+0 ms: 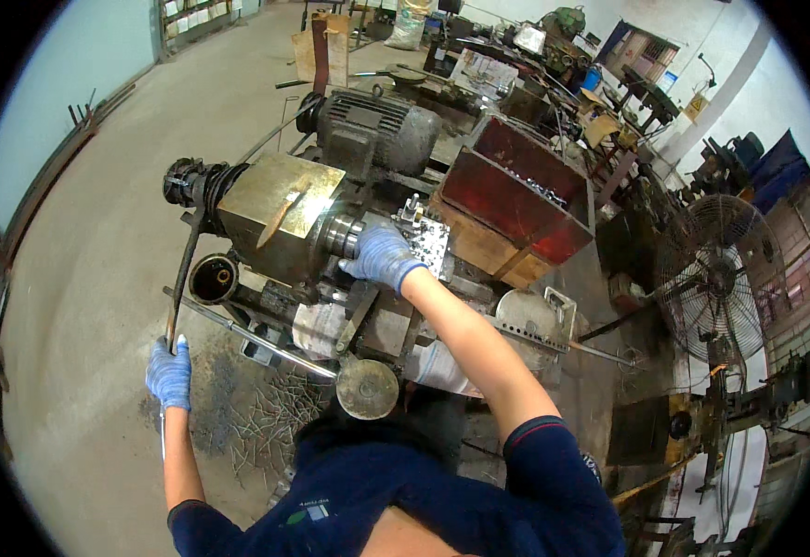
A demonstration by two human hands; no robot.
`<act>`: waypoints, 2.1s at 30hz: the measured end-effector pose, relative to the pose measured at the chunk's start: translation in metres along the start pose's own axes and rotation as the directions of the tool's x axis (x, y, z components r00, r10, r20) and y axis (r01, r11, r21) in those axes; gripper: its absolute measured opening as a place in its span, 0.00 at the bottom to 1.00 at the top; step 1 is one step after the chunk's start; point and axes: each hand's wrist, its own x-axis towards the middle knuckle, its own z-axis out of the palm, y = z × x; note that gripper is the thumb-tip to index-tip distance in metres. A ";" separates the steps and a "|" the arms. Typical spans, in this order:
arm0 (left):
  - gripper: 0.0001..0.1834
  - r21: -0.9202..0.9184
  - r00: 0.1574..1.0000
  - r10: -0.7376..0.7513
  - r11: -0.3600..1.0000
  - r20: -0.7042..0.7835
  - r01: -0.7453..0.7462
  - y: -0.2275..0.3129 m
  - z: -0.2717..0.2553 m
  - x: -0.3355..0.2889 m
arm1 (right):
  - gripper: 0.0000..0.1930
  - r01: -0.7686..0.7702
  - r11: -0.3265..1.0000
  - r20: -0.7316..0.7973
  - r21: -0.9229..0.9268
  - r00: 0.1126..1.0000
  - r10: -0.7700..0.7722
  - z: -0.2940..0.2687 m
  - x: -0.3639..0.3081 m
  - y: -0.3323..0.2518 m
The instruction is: The person operates a metal lathe by placing a metal part into the chuck, rotating manual handles to move the tool and workpiece, and removing the part after it is processed.
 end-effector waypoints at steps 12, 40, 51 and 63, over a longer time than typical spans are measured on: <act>0.26 -0.345 0.845 0.428 0.777 -0.321 -0.526 0.068 -0.043 0.013 | 0.20 0.024 0.991 -0.431 0.134 0.902 0.036 -0.067 -0.066 0.037; 0.13 -0.330 0.356 0.924 0.295 -0.141 -0.897 0.272 0.012 -0.052 | 0.13 -0.371 0.686 -0.374 0.626 0.629 0.682 0.002 -0.309 0.082; 0.12 -0.353 0.488 0.702 0.343 -0.519 -0.870 0.236 -0.054 -0.005 | 0.14 -0.450 0.581 -0.313 0.678 0.538 0.783 0.014 -0.376 0.083; 0.29 -0.613 0.710 0.662 0.465 -0.239 -0.639 0.193 -0.060 0.022 | 0.27 -0.856 -0.184 0.012 0.484 -0.203 0.979 0.080 -0.620 0.091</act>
